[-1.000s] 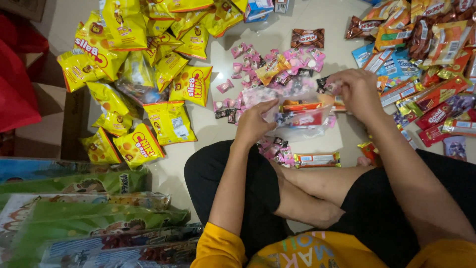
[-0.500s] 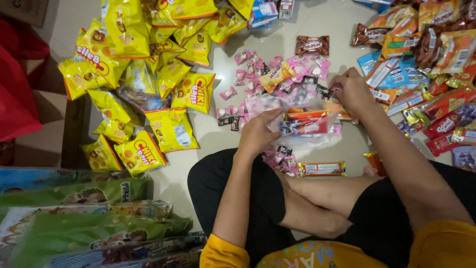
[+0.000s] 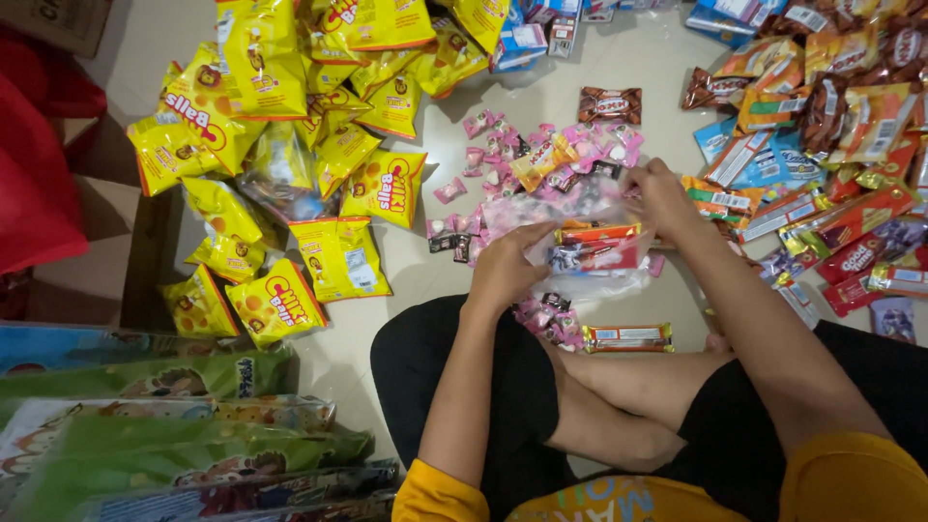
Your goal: Packaging various snack items into clear plastic bags
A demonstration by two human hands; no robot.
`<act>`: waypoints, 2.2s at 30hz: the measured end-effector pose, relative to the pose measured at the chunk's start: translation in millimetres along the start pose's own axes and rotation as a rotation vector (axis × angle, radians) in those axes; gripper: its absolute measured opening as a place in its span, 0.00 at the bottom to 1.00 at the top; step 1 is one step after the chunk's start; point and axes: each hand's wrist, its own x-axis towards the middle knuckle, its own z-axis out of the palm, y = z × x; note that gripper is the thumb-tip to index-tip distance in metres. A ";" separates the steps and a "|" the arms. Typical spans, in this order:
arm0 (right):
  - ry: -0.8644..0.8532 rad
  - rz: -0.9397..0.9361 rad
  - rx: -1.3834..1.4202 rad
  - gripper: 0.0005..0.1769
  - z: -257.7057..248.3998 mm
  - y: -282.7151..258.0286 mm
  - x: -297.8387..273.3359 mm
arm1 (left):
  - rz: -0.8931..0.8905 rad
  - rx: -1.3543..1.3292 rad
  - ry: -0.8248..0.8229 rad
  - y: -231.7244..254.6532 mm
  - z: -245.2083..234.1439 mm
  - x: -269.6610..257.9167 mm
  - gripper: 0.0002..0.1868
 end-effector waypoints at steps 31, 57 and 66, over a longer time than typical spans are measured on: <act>0.014 0.067 1.896 0.27 -156.7 -224.0 -134.8 | -0.008 0.020 -0.018 -11.7 10.8 -4.6 0.37; -0.212 0.366 0.732 0.17 -79.9 -172.0 -84.8 | 0.020 0.002 0.006 -21.2 19.4 6.9 0.38; -0.116 0.241 -0.427 0.15 -49.6 -84.4 -68.5 | 0.120 0.026 0.086 -46.2 46.2 37.3 0.35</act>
